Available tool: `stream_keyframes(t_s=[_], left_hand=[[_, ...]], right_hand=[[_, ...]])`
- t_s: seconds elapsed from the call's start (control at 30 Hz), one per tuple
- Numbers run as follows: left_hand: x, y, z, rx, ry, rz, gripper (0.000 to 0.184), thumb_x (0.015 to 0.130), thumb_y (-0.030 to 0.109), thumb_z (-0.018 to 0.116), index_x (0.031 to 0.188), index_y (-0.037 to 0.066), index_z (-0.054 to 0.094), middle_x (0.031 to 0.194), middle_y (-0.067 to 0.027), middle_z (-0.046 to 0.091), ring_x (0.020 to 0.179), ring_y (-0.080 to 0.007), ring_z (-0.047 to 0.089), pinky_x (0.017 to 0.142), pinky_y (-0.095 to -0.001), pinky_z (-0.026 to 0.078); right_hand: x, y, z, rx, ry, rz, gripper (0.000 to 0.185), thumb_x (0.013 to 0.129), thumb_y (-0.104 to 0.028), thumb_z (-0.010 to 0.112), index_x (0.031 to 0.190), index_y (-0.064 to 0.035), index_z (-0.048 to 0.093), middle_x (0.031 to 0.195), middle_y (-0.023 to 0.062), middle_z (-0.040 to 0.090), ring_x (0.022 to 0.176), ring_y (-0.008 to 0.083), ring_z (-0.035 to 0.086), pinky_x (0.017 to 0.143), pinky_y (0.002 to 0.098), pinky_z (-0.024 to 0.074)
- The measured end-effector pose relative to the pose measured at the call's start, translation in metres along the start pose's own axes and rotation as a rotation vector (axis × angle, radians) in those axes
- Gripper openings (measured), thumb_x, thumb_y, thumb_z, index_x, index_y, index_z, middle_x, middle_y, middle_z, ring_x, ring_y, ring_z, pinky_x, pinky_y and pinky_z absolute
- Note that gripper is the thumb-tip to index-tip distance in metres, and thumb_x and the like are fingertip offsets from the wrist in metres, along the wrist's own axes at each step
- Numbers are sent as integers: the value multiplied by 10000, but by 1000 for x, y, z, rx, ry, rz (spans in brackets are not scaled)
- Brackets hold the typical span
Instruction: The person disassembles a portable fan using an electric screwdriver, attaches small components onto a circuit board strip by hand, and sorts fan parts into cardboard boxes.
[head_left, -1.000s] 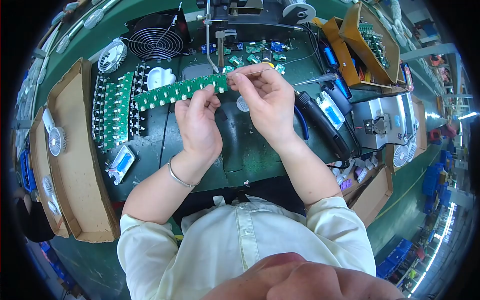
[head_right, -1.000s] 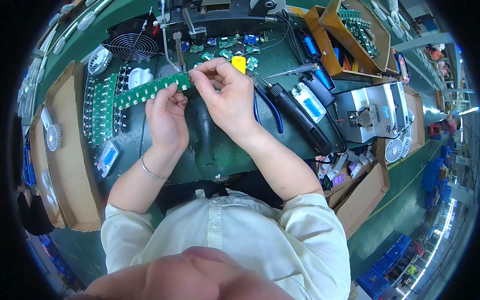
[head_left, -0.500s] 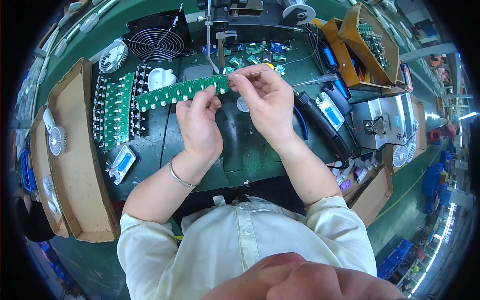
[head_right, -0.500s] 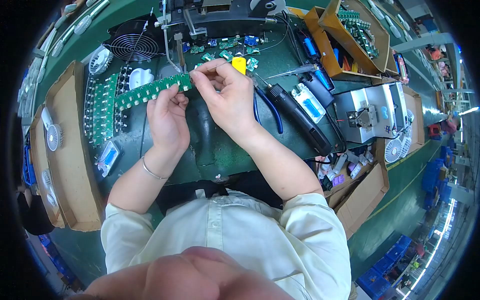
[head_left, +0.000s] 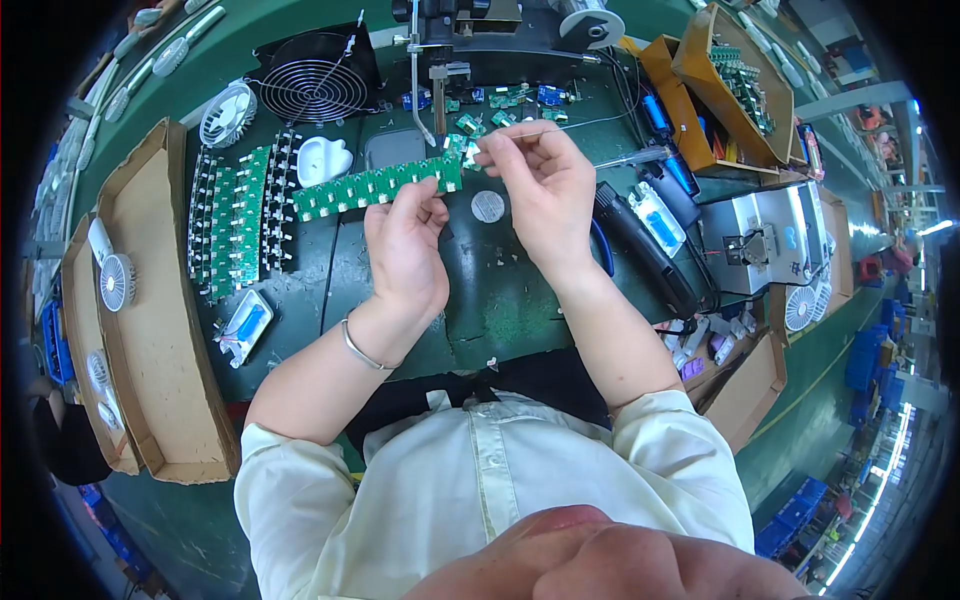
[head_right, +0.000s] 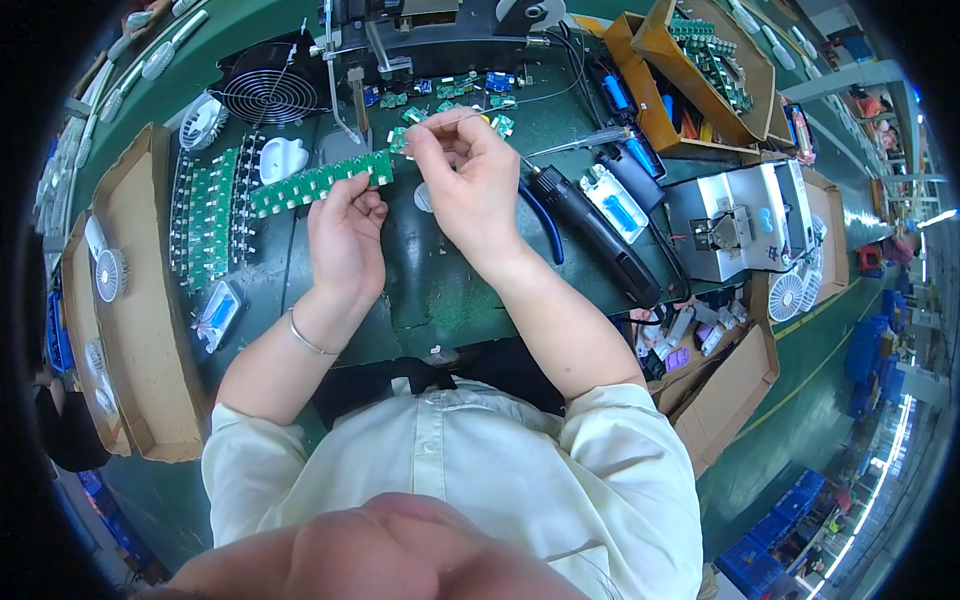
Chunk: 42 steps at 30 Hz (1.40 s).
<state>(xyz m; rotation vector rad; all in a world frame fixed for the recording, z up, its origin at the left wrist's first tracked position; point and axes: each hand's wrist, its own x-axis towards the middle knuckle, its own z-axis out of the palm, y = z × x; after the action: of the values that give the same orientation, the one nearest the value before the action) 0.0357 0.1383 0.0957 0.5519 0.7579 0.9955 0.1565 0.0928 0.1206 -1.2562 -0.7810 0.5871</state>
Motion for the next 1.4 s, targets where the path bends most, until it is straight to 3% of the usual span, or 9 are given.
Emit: stream_keyframes(t_s=[0.43,0.57,0.67,0.87,1.0,1.17,1.27,1.37,1.4], left_hand=[[-13,-11,6,108,-58,189,79,845,61,615,776,41,582,724,-16,571,650,-102,515,631,-251,423],[-55,-28,-2,236,-92,35,164,816,80,646,753,60,496,704,-37,557,631,-117,501,605,-265,401],[-114,-20,14,354,-152,-92,200,820,51,632,992,14,539,781,-23,578,687,-104,526,638,-249,414],[-135,-5,75,531,-585,-395,276,834,71,588,1096,20,517,858,-31,587,702,-104,539,654,-230,436],[-113,-29,119,698,-688,-461,191,832,84,604,997,21,534,864,-47,600,706,-118,572,620,-246,457],[-66,-50,220,966,-874,-304,215,796,190,614,622,75,561,568,-40,528,509,-125,499,504,-249,369],[-18,-70,278,712,-999,5,306,833,236,679,980,-11,573,856,-59,608,743,-132,538,663,-248,438],[-5,-71,292,679,-949,-54,379,910,298,618,1101,-28,585,998,-57,645,836,-102,528,772,-241,461],[-4,-75,289,710,-946,-20,385,921,303,600,1119,-27,586,991,-51,646,826,-91,521,767,-235,457]], right_hand=[[20,29,-11,16,138,3,86,865,-95,634,843,-13,623,760,31,647,672,91,619,614,227,481],[24,33,-15,42,174,6,79,846,-73,633,829,3,619,733,36,636,657,105,615,611,233,487],[25,29,-18,137,179,35,70,841,-60,627,828,7,616,743,49,642,647,111,608,605,236,486],[25,37,-17,200,143,31,76,830,-63,646,812,0,608,734,47,645,626,100,599,580,230,470],[23,47,-11,195,160,-38,101,841,-94,647,792,-12,611,692,36,642,584,110,603,535,247,469],[27,48,-15,114,98,53,91,835,-94,663,839,-27,602,708,46,645,628,110,614,576,251,480],[38,113,-7,204,5,95,134,926,-157,545,1020,-72,501,795,-3,578,749,96,556,732,232,461],[36,131,-13,363,-449,-141,493,1008,-412,349,1403,-120,309,1442,73,367,1305,214,371,1110,377,274],[33,121,-10,572,-324,-100,301,995,-312,380,1207,-100,399,1107,31,448,1062,154,450,956,303,344]])
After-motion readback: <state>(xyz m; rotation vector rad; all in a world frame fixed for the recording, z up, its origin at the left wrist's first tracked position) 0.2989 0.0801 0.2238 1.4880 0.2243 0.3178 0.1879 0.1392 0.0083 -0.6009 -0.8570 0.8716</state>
